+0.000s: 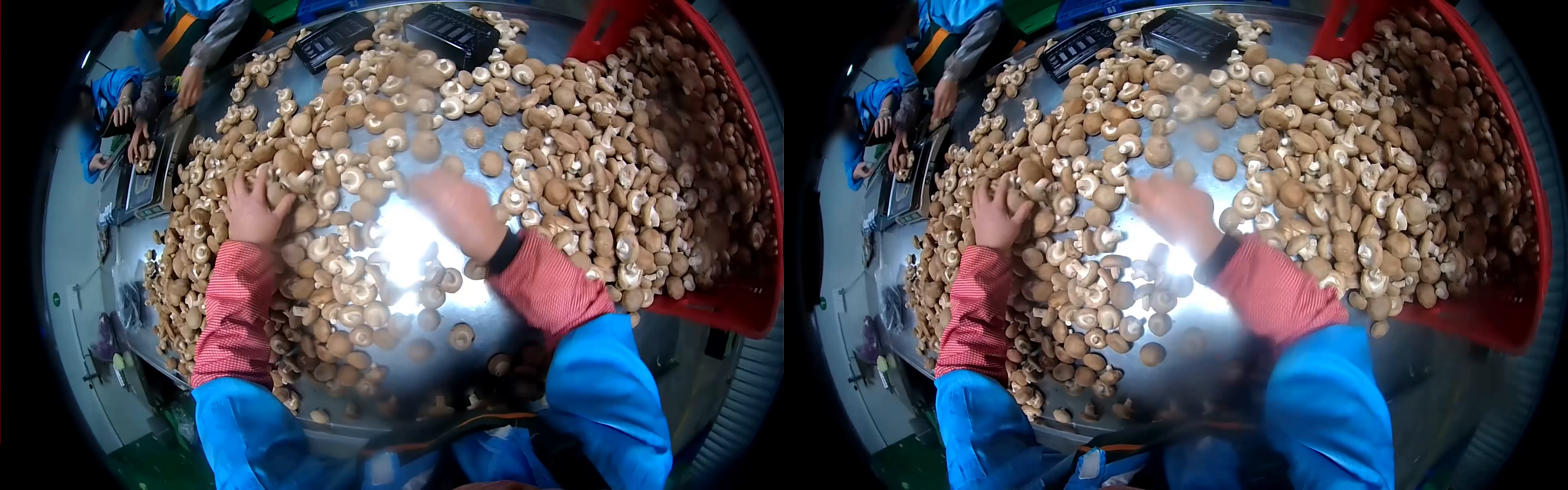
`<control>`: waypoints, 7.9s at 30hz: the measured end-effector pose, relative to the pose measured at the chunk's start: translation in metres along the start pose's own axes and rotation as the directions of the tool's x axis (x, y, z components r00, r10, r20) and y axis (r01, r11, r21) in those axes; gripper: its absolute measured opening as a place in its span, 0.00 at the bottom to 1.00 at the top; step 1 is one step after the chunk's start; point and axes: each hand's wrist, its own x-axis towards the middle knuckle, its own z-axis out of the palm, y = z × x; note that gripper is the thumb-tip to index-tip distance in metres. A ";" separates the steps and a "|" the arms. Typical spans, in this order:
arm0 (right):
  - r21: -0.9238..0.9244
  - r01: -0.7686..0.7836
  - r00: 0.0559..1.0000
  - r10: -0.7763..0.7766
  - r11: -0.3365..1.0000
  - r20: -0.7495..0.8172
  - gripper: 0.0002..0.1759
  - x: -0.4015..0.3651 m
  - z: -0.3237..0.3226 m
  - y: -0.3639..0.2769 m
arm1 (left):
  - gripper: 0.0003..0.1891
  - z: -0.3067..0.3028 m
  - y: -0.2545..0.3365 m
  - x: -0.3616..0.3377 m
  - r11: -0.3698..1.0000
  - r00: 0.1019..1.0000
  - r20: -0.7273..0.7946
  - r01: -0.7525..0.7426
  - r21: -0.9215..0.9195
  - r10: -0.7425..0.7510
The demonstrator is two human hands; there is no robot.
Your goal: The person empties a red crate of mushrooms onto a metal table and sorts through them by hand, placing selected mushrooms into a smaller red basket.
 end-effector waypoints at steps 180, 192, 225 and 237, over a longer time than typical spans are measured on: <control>0.798 -0.213 0.402 -0.694 0.564 0.597 0.40 -0.237 0.057 -0.274 | 0.34 -0.099 0.018 -0.590 -0.371 -0.193 0.978 0.905 0.209 0.081; -0.097 -0.097 0.991 0.105 0.991 0.079 0.34 -0.111 -0.022 -0.081 | 0.16 -0.126 0.055 -0.439 0.129 0.242 0.944 0.953 -0.275 0.223; -0.311 -0.295 0.954 0.299 0.904 -0.035 0.27 -0.058 -0.060 0.030 | 0.24 -0.062 0.198 -0.220 -0.645 0.556 0.637 0.755 -0.118 0.534; 0.157 -0.045 0.999 0.042 0.987 0.021 0.24 -0.072 -0.033 -0.003 | 0.34 -0.046 0.232 -0.165 -0.605 0.489 0.673 0.793 -0.077 0.554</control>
